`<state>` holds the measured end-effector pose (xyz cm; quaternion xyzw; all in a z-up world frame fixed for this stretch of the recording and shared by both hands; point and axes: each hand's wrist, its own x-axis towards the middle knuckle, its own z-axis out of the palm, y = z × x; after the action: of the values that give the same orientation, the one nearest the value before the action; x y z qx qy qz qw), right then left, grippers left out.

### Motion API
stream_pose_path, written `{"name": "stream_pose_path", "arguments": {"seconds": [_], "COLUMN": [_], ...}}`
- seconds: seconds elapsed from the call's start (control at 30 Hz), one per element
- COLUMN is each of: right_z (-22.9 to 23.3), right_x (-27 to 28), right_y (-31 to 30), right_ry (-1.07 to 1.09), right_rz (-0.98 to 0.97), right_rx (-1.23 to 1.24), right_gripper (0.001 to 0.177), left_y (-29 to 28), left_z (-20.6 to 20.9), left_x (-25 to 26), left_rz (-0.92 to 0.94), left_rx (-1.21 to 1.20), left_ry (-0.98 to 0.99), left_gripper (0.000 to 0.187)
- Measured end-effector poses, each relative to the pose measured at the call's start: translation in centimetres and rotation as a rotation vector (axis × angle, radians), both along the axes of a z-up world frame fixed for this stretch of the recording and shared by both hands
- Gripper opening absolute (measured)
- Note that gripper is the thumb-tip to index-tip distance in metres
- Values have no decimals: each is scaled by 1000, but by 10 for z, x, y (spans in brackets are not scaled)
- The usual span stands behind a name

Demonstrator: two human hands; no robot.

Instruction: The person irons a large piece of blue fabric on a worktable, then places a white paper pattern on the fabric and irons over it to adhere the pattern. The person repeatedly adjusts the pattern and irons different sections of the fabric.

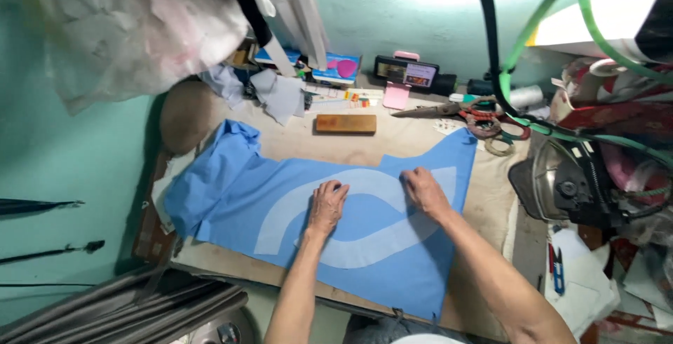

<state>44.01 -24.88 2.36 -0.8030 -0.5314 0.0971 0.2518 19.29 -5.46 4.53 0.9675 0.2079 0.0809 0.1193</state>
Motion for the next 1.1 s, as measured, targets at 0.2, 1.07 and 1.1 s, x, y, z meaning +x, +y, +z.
{"name": "stream_pose_path", "arguments": {"seconds": [0.2, 1.07, 1.1], "right_z": [22, 9, 8], "right_x": [59, -31, -31], "right_y": [-67, -138, -137], "right_ry": [197, -454, -442], "right_rz": [-330, -32, -36], "right_rx": [113, 126, 121], "right_gripper": [20, 56, 56], "left_y": [-62, -154, -151], "left_z": [20, 9, 10], "left_x": [-30, -135, -135], "left_rz": [121, 330, 332], "left_rx": [50, 136, 98], "left_ry": [-197, -123, -144], "left_gripper": [26, 57, 54]}}
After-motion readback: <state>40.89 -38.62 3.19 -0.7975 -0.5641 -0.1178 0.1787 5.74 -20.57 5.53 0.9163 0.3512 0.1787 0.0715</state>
